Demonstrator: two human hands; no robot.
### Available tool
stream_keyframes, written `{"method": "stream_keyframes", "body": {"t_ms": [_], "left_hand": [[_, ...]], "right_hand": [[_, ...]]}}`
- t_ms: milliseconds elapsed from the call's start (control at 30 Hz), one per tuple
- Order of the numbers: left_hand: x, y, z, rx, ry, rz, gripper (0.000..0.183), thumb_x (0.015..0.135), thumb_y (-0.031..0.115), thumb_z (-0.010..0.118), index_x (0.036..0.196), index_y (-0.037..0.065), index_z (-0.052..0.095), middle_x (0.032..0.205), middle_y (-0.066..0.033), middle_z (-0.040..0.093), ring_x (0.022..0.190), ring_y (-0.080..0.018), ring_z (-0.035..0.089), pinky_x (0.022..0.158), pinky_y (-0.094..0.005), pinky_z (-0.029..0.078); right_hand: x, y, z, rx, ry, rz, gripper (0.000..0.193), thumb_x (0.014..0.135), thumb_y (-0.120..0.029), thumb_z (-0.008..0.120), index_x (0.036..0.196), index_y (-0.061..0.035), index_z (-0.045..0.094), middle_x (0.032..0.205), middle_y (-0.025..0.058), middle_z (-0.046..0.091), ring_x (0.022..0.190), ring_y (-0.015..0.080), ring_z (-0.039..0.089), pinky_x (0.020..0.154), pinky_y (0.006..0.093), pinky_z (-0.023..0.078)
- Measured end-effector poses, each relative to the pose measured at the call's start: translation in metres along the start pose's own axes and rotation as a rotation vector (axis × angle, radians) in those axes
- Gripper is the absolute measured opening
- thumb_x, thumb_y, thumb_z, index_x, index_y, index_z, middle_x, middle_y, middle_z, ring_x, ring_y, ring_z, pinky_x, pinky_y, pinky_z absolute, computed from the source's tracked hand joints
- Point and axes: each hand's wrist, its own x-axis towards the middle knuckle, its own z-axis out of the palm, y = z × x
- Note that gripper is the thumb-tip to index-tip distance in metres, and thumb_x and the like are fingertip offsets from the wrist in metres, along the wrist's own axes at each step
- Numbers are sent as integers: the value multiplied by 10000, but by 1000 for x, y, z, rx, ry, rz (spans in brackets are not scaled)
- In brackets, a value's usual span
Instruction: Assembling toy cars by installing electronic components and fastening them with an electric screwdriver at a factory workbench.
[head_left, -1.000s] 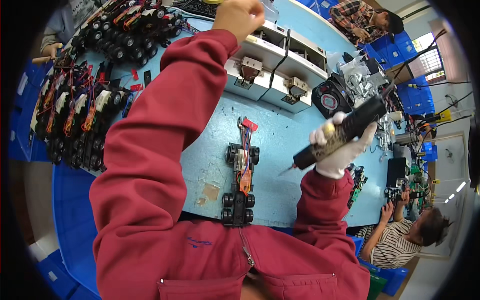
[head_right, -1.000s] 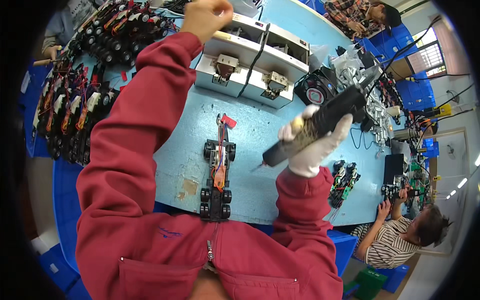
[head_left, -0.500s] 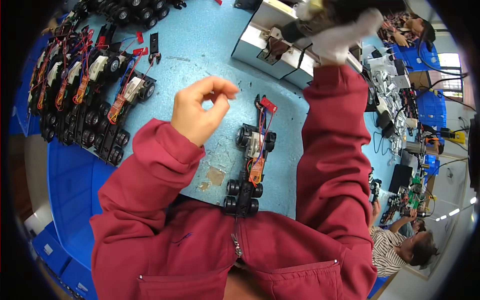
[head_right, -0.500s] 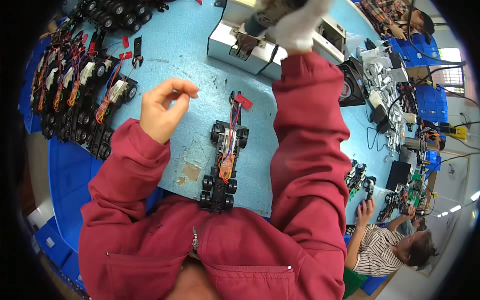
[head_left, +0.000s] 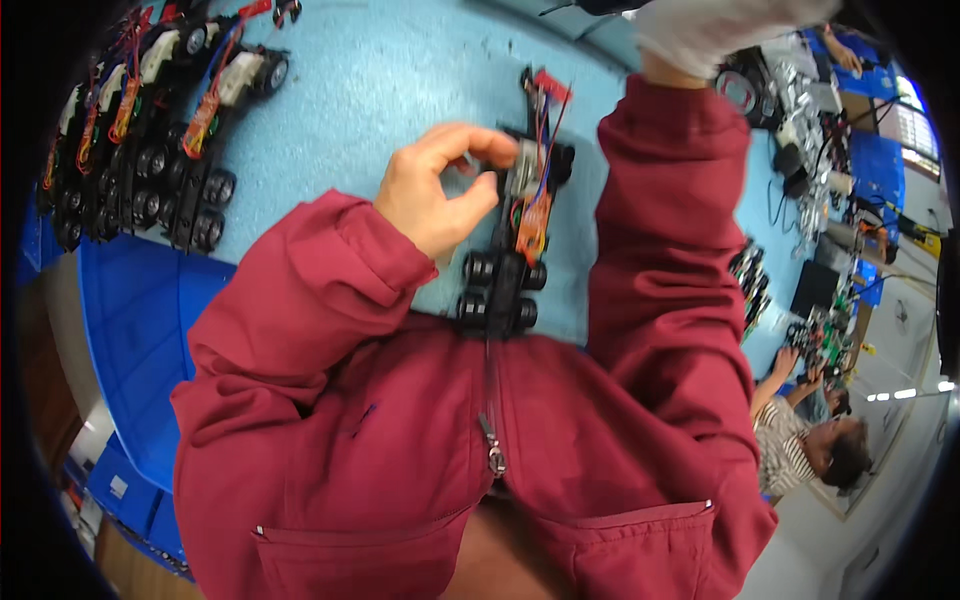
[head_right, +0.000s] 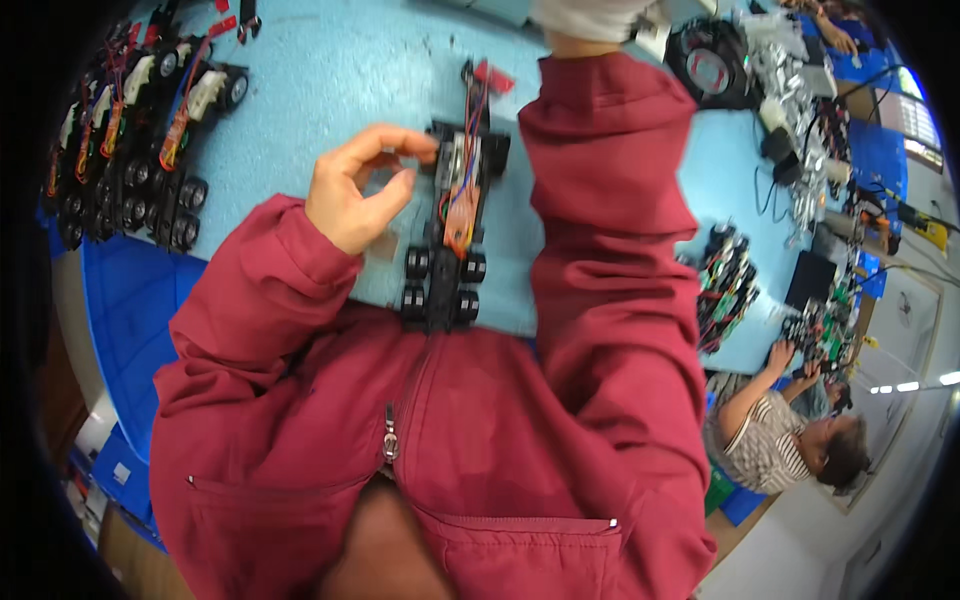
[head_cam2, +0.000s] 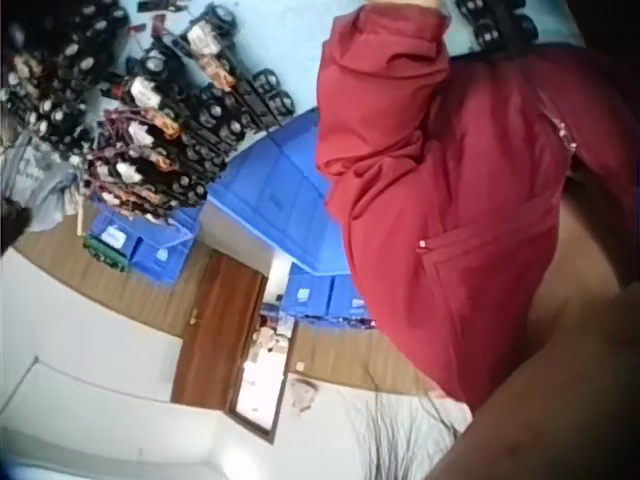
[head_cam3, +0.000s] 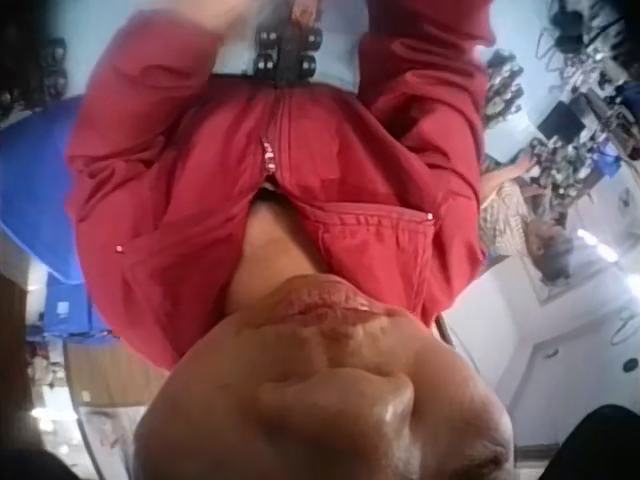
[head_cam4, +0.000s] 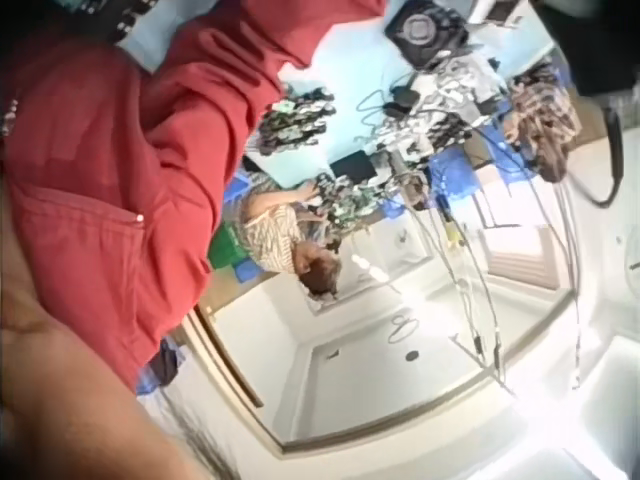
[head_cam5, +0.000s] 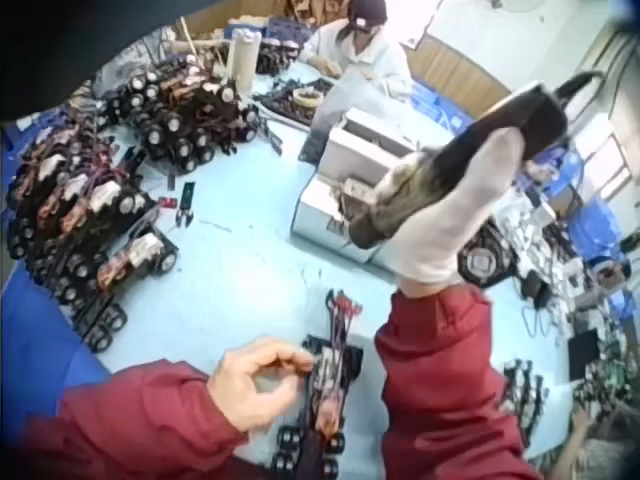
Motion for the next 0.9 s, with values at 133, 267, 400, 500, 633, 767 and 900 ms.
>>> {"method": "stream_keyframes", "body": {"t_ms": [133, 267, 400, 500, 633, 767, 900], "left_hand": [[-20, 8, 4, 318, -110, 233, 500, 654, 139, 750, 1120, 45, 594, 1104, -101, 524, 1080, -250, 467, 916, -343, 388], [-19, -4, 14, 469, -59, 274, 608, 570, 212, 821, 1118, 69, 601, 1071, -100, 512, 1039, -277, 452, 910, -362, 381], [-15, -15, 12, 498, -99, 419, 576, 561, 205, 831, 1088, 87, 629, 1031, -72, 522, 1010, -263, 452, 883, -356, 387], [-14, -18, 8, 460, -140, 386, 572, 568, 207, 830, 1091, 91, 630, 1026, -71, 525, 1006, -258, 451, 886, -352, 380], [-14, -17, 7, 388, -163, 361, 561, 576, 209, 828, 1089, 95, 633, 1019, -67, 527, 998, -252, 451, 888, -349, 374], [-12, -19, 8, 395, -153, 356, 544, 584, 210, 827, 1081, 96, 637, 1009, -63, 528, 985, -239, 456, 886, -343, 374], [-12, -20, 8, 392, -139, 361, 540, 577, 207, 832, 1070, 96, 640, 1000, -60, 530, 974, -233, 461, 876, -336, 381]], "right_hand": [[14, -75, -76, 294, -166, 319, 659, 614, -743, 595, 788, -108, 587, 651, 21, 519, 567, 159, 504, 602, 326, 412], [-45, -126, -62, 232, -324, 559, 747, 461, -786, 659, 834, -141, 609, 677, -17, 543, 597, 131, 505, 650, 300, 356], [-86, -133, -54, 262, -289, 509, 805, 490, -848, 583, 814, -111, 591, 608, -8, 531, 504, 141, 523, 516, 288, 339], [-97, -125, -53, 302, -195, 445, 871, 496, -885, 526, 841, -89, 607, 568, 19, 511, 476, 178, 502, 504, 304, 348], [-90, -114, -68, 180, -291, 438, 978, 461, -926, 485, 938, -86, 629, 552, -4, 471, 457, 155, 451, 516, 288, 336], [-87, -103, -63, 185, -422, 511, 952, 449, -941, 470, 887, -108, 609, 542, -35, 421, 459, 117, 452, 496, 251, 311], [-87, -100, -54, 195, -483, 576, 888, 442, -945, 468, 778, -127, 548, 526, -32, 408, 452, 128, 465, 484, 255, 311]]}}
